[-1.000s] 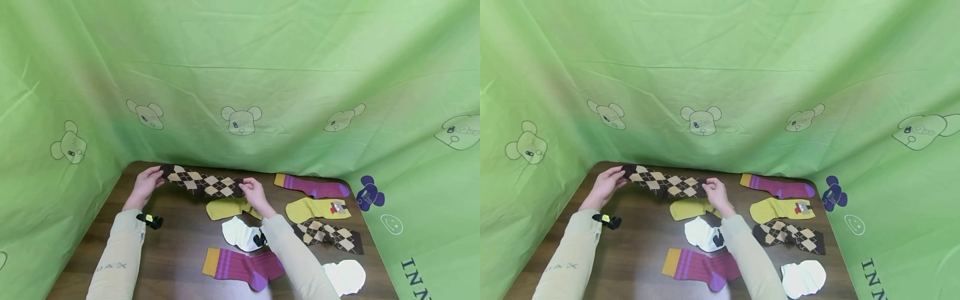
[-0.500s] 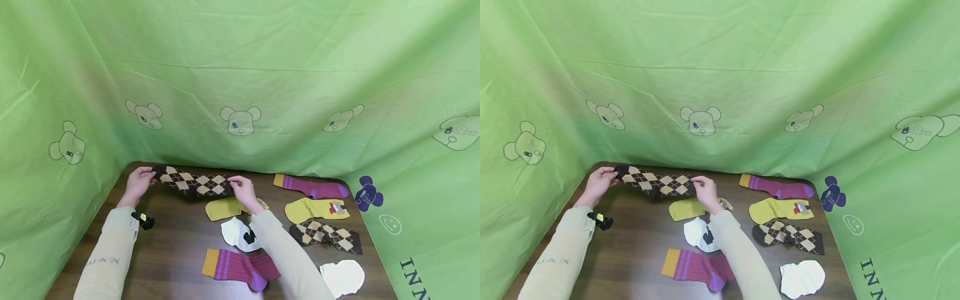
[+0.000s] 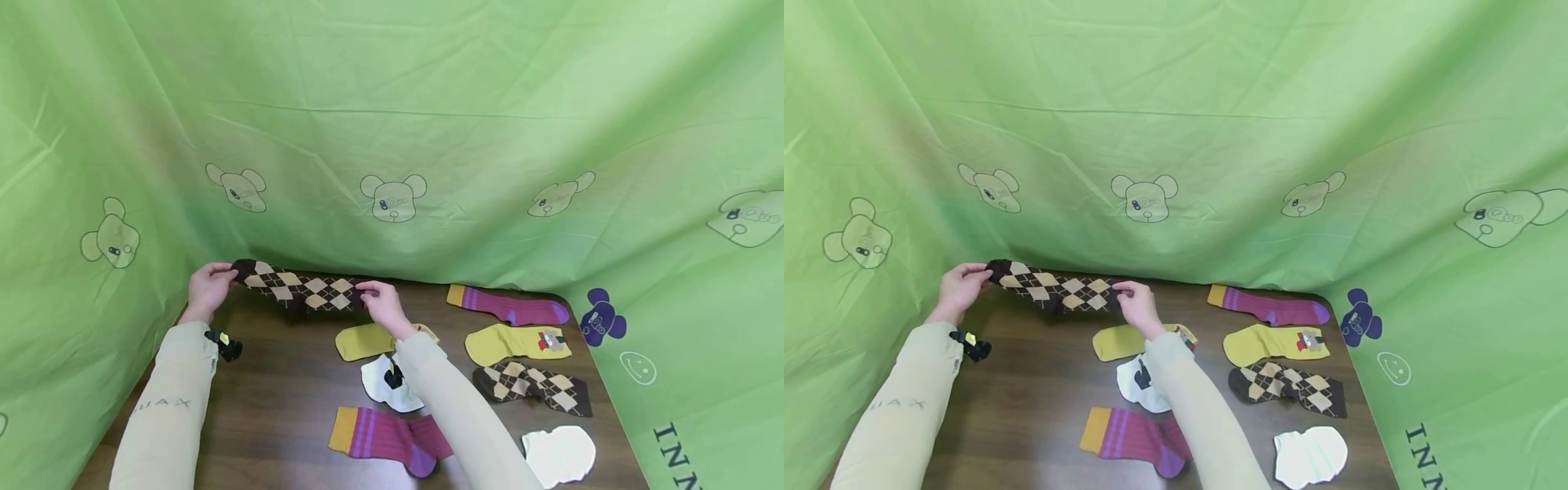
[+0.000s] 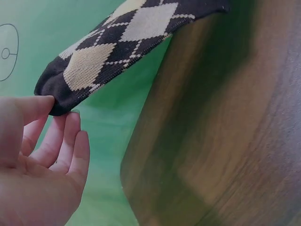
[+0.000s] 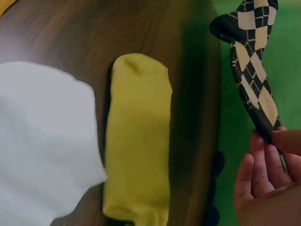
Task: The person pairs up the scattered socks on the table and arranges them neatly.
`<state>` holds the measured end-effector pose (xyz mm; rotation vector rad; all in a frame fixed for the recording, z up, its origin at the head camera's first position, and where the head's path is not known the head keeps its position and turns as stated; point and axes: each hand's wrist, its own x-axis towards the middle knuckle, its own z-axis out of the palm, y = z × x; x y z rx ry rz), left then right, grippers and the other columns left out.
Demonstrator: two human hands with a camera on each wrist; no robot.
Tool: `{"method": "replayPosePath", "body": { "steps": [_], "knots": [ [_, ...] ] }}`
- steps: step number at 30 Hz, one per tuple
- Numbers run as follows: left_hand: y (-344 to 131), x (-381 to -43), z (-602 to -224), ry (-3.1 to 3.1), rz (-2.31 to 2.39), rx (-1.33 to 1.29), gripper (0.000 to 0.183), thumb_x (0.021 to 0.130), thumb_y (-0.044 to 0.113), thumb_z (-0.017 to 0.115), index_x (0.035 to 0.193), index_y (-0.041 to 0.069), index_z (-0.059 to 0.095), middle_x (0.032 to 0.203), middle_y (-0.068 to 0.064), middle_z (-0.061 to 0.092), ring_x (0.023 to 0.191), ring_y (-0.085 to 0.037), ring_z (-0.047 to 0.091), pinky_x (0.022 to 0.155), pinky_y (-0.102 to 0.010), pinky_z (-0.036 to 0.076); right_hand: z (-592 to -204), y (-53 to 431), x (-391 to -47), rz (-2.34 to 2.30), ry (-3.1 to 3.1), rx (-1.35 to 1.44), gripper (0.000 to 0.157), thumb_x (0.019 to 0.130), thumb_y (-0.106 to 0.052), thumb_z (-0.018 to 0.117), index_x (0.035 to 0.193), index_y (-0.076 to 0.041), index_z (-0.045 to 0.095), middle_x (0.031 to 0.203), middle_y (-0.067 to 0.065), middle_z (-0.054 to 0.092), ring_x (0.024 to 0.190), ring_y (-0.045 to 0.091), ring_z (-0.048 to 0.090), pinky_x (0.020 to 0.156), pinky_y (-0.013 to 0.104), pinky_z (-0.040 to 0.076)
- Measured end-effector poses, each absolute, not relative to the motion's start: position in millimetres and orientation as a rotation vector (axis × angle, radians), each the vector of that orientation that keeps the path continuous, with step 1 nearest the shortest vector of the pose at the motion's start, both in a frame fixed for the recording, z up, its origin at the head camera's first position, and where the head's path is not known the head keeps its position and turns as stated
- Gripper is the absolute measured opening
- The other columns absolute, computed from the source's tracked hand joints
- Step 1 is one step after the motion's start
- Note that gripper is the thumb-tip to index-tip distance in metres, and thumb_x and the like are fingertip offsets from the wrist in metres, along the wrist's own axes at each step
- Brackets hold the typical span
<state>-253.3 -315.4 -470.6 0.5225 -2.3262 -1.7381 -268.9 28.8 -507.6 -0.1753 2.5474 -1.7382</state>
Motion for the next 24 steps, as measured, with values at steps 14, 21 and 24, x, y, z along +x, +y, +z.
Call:
{"method": "replayPosePath", "body": {
  "steps": [14, 21, 24],
  "knots": [
    [-310, -247, -469, -2.491, -1.401, 0.649, 0.033, 0.09, 0.025, 0.063, 0.115, 0.004, 0.063, 0.108, -0.016, 0.064, 0.076, -0.006, 0.053, 0.068, -0.025, 0.041, -517, 10, -263, -1.634, 2.312, -0.219, 0.053, 0.085, 0.001, 0.057, 0.136, -0.005, 0.048, 0.13, 0.01, 0.052, 0.064, 0.017, 0.054, 0.057, 0.023, 0.043],
    [-311, -245, -483, -2.509, -1.432, 0.701, 0.031, 0.09, 0.027, 0.063, 0.113, 0.007, 0.063, 0.107, -0.013, 0.064, 0.087, -0.02, 0.055, 0.072, -0.029, 0.04, -532, 8, -256, -1.483, 2.338, -0.25, 0.059, 0.082, -0.005, 0.059, 0.139, -0.004, 0.044, 0.139, 0.007, 0.045, 0.108, 0.02, 0.05, 0.089, 0.03, 0.041],
    [-313, -246, -487, -2.482, -1.435, 0.728, 0.028, 0.089, 0.026, 0.065, 0.11, 0.008, 0.064, 0.104, -0.011, 0.066, 0.088, -0.021, 0.055, 0.07, -0.031, 0.04, -535, 7, -253, -1.467, 2.358, -0.249, 0.059, 0.081, -0.005, 0.059, 0.138, -0.004, 0.044, 0.139, 0.008, 0.045, 0.121, 0.02, 0.042, 0.099, 0.033, 0.035]
  ]
}}
